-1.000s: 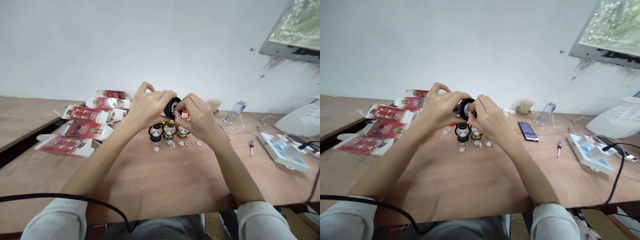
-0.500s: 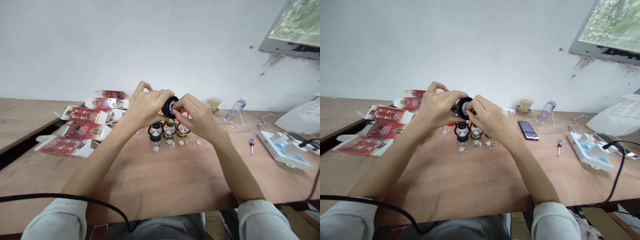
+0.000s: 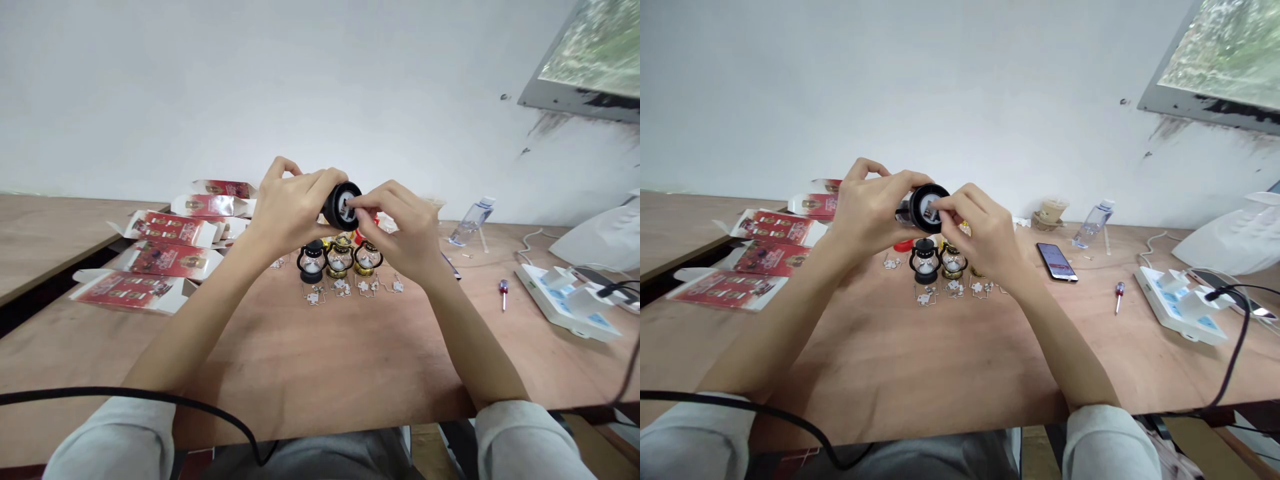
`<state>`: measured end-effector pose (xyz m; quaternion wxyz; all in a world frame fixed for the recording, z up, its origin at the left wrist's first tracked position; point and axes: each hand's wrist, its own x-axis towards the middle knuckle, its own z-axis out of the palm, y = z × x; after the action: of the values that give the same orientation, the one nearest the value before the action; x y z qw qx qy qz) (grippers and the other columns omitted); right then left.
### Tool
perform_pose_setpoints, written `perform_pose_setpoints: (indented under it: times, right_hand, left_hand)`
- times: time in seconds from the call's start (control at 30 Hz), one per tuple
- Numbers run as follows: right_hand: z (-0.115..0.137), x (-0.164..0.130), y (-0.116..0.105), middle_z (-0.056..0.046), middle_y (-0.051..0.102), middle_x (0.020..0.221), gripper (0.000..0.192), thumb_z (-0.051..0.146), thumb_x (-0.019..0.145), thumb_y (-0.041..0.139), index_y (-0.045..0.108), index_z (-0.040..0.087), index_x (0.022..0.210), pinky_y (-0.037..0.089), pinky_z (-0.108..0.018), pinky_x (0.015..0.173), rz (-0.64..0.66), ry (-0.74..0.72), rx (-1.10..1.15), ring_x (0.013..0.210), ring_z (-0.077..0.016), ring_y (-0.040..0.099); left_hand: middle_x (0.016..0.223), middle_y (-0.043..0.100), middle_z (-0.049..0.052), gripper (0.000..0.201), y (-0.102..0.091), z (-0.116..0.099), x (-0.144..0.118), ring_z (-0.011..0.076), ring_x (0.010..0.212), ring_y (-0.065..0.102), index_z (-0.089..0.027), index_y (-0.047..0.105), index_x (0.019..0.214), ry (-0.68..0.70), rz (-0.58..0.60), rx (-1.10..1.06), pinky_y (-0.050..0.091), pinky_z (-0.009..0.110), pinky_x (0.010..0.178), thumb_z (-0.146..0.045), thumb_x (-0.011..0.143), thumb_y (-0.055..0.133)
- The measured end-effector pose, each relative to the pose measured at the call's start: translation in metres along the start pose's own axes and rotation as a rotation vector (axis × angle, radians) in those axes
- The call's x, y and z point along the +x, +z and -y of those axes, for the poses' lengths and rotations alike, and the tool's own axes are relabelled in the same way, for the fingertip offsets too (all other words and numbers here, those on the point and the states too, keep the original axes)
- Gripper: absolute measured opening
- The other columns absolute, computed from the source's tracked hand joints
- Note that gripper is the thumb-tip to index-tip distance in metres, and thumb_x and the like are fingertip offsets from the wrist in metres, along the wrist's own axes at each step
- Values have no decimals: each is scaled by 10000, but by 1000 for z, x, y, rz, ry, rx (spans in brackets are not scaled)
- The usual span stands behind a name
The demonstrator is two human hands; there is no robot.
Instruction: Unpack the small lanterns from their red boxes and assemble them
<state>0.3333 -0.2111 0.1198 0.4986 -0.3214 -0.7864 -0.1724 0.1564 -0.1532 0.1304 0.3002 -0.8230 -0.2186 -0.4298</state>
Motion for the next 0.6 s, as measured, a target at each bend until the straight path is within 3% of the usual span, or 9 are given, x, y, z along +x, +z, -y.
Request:
perform_pose_setpoints:
  times: [0.1, 0.2, 0.27, 0.37, 0.47, 0.6]
  right_hand:
    - [-12, 1, 0, -19, 591, 826, 128, 285, 891, 483, 595, 231, 922, 496, -302, 676, -89, 154, 202, 736, -125, 573]
    - [-41, 1, 1, -12, 562, 801, 158, 341, 890, 466, 564, 225, 933, 501, -290, 657, -163, 335, 455, 685, -109, 558]
    - [-63, 0, 0, -8, 530, 740, 169, 348, 877, 446, 542, 211, 859, 494, -286, 629, -133, 439, 610, 646, -108, 532]
    - [-81, 0, 0, -10, 487, 663, 160, 307, 835, 438, 481, 203, 721, 454, -287, 554, 13, 538, 744, 564, -105, 451]
    - [-72, 3, -1, 8, 430, 610, 203, 302, 851, 387, 429, 217, 671, 390, -281, 483, 132, 522, 718, 500, -98, 350]
    - [-35, 10, -8, 62, 275, 527, 302, 384, 897, 361, 422, 224, 648, 260, -242, 387, 153, 578, 744, 436, -80, 236]
  left_hand:
    - [855, 697, 27, 288, -1, 0, 0, 169, 686, 576, -227, 519, 1037, -16, 8, -12, 364, 383, 773, -445, 848, 528]
    - [898, 700, 40, 331, 0, 1, -1, 175, 697, 579, -217, 516, 1050, -9, 17, -22, 356, 383, 775, -452, 823, 569]
    - [908, 703, 40, 354, 1, 2, -2, 172, 692, 578, -214, 516, 1046, -2, 17, -17, 356, 381, 776, -462, 806, 597]
    - [908, 701, 39, 361, 2, 3, -2, 170, 692, 576, -215, 513, 1053, -5, 24, -16, 352, 379, 777, -461, 804, 603]
    - [883, 691, 39, 362, 2, 4, -3, 178, 716, 575, -218, 508, 1076, -12, 29, -25, 345, 378, 780, -453, 813, 587]
    - [874, 678, 38, 383, 4, 4, -3, 190, 770, 582, -213, 503, 1105, -17, 35, -28, 336, 376, 791, -468, 825, 563]
